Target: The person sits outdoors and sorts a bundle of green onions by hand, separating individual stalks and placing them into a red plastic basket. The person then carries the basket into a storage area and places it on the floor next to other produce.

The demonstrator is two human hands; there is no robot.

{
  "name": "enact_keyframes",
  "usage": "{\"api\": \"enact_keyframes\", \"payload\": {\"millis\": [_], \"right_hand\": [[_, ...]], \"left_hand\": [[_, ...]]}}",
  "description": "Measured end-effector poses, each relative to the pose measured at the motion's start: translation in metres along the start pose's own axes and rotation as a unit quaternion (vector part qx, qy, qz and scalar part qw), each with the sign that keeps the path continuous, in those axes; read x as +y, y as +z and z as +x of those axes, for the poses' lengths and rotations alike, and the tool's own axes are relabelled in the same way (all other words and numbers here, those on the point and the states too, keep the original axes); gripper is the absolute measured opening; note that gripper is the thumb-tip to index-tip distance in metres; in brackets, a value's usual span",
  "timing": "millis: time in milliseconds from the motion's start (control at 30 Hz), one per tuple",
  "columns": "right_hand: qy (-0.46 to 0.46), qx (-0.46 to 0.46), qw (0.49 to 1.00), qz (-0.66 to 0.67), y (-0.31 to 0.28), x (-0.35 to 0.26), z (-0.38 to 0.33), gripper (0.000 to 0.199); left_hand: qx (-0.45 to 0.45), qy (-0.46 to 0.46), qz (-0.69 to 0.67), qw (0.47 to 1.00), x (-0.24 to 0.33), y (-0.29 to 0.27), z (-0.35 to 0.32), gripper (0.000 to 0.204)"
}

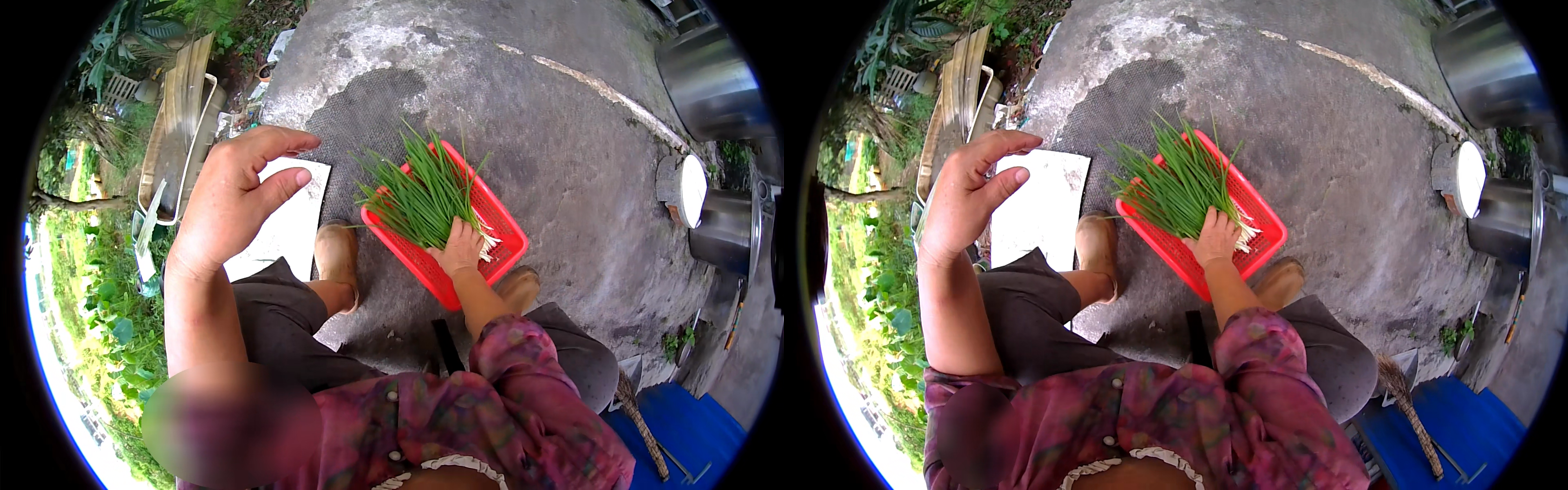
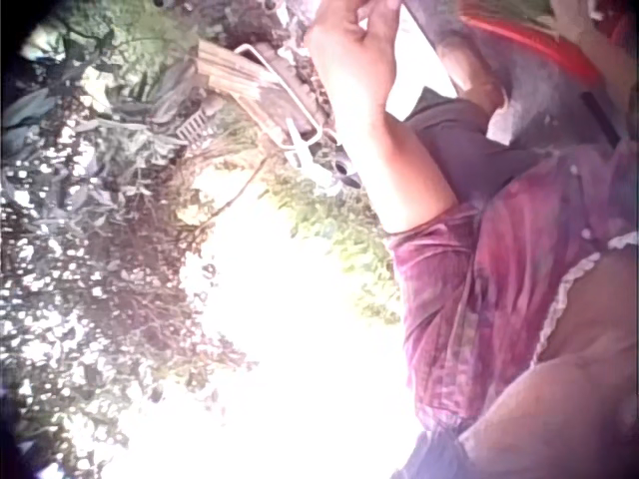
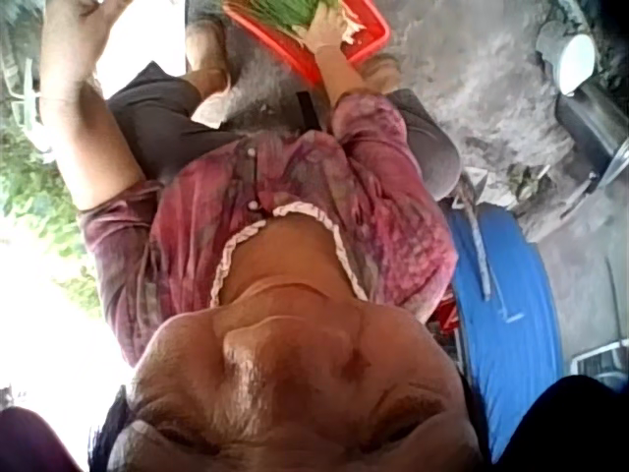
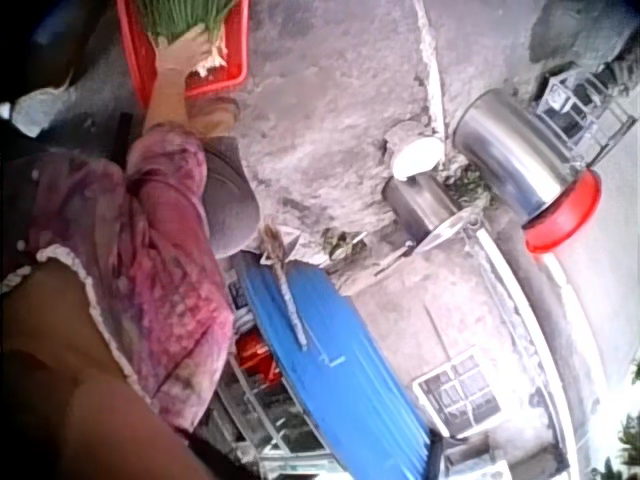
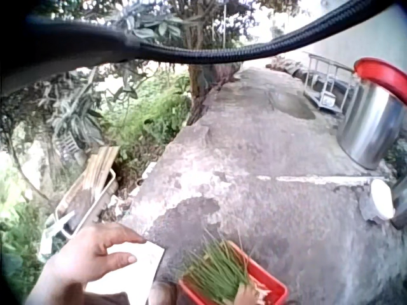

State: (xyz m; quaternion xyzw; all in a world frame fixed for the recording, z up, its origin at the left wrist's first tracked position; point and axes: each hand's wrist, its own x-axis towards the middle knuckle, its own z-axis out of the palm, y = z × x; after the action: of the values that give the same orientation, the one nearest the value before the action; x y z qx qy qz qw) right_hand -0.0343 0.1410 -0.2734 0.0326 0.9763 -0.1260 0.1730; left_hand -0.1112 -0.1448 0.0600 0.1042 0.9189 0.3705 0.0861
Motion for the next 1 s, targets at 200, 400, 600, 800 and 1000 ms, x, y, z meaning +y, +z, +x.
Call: {"api": "enact_keyframes", "payload": {"millis": [200, 400, 600, 800, 1000], "right_hand": [[0.075, 0.191, 0.979, 0.004, -0.007, 0.048, 0.015, 0.081], [0.29, 0.237, 0.924, 0.078, 0.001, 0.09, -0.01, 0.083], [0.419, -0.052, 0.582, 0.695, 0.063, 0.117, -0.048, 0.038], [0.365, -0.046, 0.585, 0.723, 0.029, 0.099, -0.041, 0.028], [0.279, 0.011, 0.655, 0.702, -0.055, 0.073, -0.026, 0.033]], "left_hand": [[-0.009, 0.019, 0.025, 0.999, 0.0, 0.001, 0.008, 0.032], [-0.013, 0.006, 0.015, 1.0, -0.004, 0.002, 0.005, 0.032], [-0.014, 0.015, 0.0, 1.0, -0.003, -0.002, 0.001, 0.031], [-0.005, 0.013, -0.02, 1.0, -0.006, -0.006, -0.01, 0.031], [0.033, -0.001, -0.051, 0.998, -0.01, -0.017, -0.01, 0.027]]}}
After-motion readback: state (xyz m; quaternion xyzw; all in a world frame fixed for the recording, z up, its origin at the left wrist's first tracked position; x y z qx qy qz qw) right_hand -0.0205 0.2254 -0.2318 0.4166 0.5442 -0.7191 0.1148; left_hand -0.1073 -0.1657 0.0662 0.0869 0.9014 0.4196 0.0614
